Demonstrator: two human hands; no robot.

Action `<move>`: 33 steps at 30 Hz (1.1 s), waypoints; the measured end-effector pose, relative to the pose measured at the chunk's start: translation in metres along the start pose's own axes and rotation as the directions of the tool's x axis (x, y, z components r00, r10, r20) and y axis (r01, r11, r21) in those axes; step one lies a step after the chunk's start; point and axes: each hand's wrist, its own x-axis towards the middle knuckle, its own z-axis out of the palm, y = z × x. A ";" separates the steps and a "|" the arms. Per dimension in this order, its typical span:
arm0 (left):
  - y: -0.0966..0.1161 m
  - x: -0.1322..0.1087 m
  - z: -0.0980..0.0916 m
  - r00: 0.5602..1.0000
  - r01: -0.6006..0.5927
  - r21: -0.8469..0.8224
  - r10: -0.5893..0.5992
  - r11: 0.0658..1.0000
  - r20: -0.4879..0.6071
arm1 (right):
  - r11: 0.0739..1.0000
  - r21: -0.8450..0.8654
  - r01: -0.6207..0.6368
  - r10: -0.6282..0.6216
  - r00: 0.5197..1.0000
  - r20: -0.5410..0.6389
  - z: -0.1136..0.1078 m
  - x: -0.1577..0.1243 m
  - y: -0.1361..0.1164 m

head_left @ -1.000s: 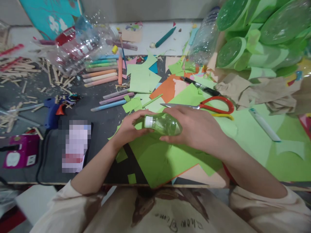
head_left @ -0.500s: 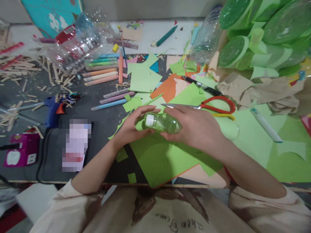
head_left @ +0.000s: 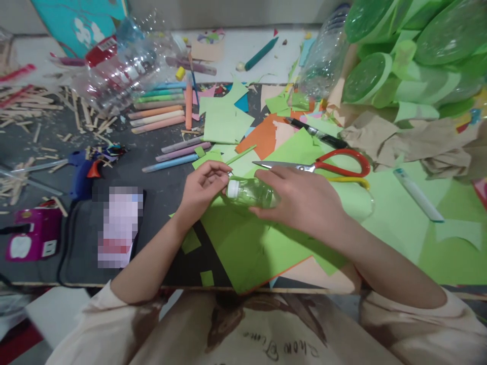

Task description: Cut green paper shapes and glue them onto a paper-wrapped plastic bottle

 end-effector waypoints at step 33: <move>0.005 0.000 0.005 0.999 -0.035 0.074 0.036 0.997 -0.006 | 0.999 -0.006 0.031 -0.032 0.998 -0.048 0.001 -0.004 0.003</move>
